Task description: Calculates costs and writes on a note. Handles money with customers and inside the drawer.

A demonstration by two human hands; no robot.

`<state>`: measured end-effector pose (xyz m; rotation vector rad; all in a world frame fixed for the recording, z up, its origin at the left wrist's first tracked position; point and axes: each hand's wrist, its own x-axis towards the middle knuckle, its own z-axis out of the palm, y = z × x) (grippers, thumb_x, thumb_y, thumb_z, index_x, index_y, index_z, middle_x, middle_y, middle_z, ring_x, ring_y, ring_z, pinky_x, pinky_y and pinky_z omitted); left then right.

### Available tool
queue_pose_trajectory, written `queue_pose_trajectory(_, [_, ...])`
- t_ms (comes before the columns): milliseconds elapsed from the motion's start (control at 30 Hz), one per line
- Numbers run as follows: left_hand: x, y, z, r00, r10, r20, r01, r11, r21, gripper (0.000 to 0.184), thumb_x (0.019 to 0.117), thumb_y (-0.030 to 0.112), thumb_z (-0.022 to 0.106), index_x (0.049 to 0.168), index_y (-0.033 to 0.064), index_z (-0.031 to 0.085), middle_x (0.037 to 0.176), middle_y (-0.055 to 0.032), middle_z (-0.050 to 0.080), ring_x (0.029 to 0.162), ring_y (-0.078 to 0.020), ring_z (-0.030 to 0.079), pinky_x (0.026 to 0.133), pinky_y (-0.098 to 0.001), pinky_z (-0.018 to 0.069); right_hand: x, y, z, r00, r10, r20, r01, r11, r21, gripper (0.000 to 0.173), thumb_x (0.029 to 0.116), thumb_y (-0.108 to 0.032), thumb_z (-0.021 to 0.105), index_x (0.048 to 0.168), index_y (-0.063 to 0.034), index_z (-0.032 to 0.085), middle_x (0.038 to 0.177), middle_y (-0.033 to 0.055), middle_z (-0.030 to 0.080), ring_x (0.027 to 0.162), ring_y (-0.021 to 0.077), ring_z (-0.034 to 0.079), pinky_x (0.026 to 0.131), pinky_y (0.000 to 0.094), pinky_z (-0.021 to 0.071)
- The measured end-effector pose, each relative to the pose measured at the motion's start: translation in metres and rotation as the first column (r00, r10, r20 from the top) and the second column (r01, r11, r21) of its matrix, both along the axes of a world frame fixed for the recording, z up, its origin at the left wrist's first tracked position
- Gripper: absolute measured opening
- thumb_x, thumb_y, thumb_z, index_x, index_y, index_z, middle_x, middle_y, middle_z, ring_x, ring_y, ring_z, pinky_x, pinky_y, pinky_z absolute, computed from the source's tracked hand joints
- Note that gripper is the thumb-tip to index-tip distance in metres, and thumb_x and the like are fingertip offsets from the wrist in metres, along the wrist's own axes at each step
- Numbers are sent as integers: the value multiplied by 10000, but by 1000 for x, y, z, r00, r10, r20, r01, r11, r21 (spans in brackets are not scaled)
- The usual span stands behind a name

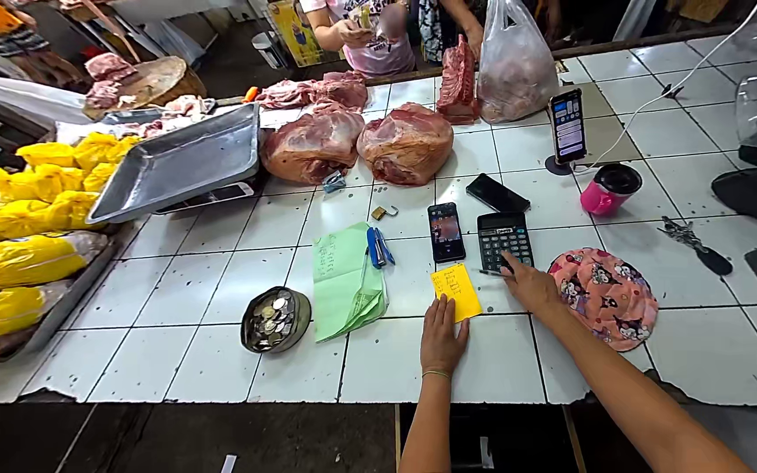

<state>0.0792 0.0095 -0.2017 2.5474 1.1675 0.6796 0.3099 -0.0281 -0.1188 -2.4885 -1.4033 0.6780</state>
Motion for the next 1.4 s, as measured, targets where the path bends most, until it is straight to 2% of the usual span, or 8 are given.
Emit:
queue_pose_trajectory(300, [0,2,3,996,9,-84,-9,1000,-7,481,962,281,558,1339,-2,655,1440,-173,605,1337,-386,574,1142,-562,391,-2,49,6,998,64,12,-63,995,-82,520,1111,-459,338,1586,-259,408,1236,200,702,1146,408,672,948,587,502])
queue_pose_trajectory(533, [-1,1,3,999,11,-35,-11,1000,12,463,945,277,581,1307,6,682,1435,-226,591,1322,-425,575,1125,-580,406,-13,23,-1,993,114,8,-113,992,-48,495,1110,-436,359,1525,-209,504,1163,197,728,1078,406,698,897,581,521])
queue_pose_trajectory(733, [-2,-1,-1,997,18,78,-25,995,99,352,886,206,666,1159,1,753,1177,-216,717,1119,-424,682,998,-545,520,1,-7,17,997,-64,35,56,977,205,479,1101,-392,418,1485,-134,543,1058,238,740,949,469,717,802,636,535])
queue_pose_trajectory(867, [-1,-2,-1,996,22,90,-35,989,143,323,857,195,677,1108,17,773,1098,-191,733,1049,-385,705,961,-489,549,8,-25,-4,989,-97,108,58,946,320,447,1087,-349,460,1440,-109,594,998,237,754,854,478,730,711,644,538])
queue_pose_trajectory(1000, [-1,-1,0,997,12,77,-20,994,108,388,865,230,665,1166,1,751,1257,-222,693,1173,-428,663,1013,-537,515,14,-23,-10,991,-110,73,88,961,263,494,1099,-352,443,1510,-86,513,1173,256,717,947,480,719,788,639,537])
queue_pose_trajectory(1133, [3,1,3,1000,5,1,-5,1000,29,477,888,278,638,1272,1,700,1401,-243,609,1301,-452,579,1086,-566,449,44,2,-5,985,-170,24,168,983,73,604,1094,-445,433,1627,-186,319,1349,224,639,1114,441,675,929,617,508])
queue_pose_trajectory(1300, [1,2,5,999,27,-44,-27,1000,2,528,885,294,642,1323,0,667,1455,-252,561,1335,-448,552,1097,-560,438,54,25,-2,990,-140,32,139,990,23,534,1086,-445,451,1560,-198,444,1274,216,688,1146,433,673,948,617,499])
queue_pose_trajectory(1400, [2,1,7,996,31,-83,-33,999,-26,549,896,304,628,1358,8,642,1466,-244,554,1342,-434,549,1104,-552,428,59,30,1,990,-129,54,129,992,-9,528,1091,-445,438,1564,-211,436,1247,224,695,1143,444,669,940,623,495])
